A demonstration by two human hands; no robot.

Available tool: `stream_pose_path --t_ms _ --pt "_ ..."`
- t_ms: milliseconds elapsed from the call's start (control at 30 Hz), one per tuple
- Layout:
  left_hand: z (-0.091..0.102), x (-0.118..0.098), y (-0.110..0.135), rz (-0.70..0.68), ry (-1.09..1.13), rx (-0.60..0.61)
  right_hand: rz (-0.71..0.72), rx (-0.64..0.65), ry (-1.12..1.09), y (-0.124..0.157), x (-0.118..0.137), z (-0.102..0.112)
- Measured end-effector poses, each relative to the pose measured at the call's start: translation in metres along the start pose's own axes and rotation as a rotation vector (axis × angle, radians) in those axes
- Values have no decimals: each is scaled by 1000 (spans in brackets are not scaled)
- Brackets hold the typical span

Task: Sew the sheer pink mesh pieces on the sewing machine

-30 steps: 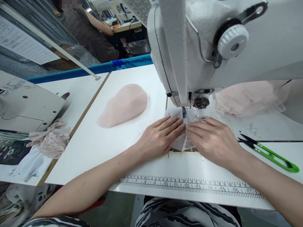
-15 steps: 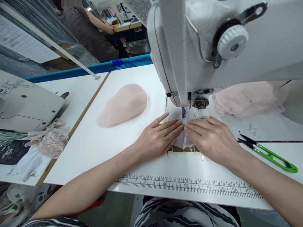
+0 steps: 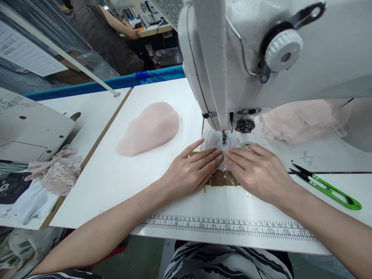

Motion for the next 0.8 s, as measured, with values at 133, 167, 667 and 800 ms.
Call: stream_pose_path --t_ms 133,167,667,800 --pt "-2 0 -1 -5 -7 3 -26 -15 -21 0 -2 0" --pt "-2 2 -2 -1 -11 1 -31 -11 -18 0 -3 -1" --pt "-3 7 -3 86 4 2 -168 -10 -9 0 -6 -2" --pt "-1 4 0 88 -33 4 -169 -12 3 1 -6 0"
Point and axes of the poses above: each hand's wrist, its own y-axis away from the middle knuckle, its own z-axis out of the back of the hand, x = y × z, the point moved 8 cm from there along -y, towards the middle knuckle, and after that the axes turned 5 degrees about -x, right-handed, at the moved point
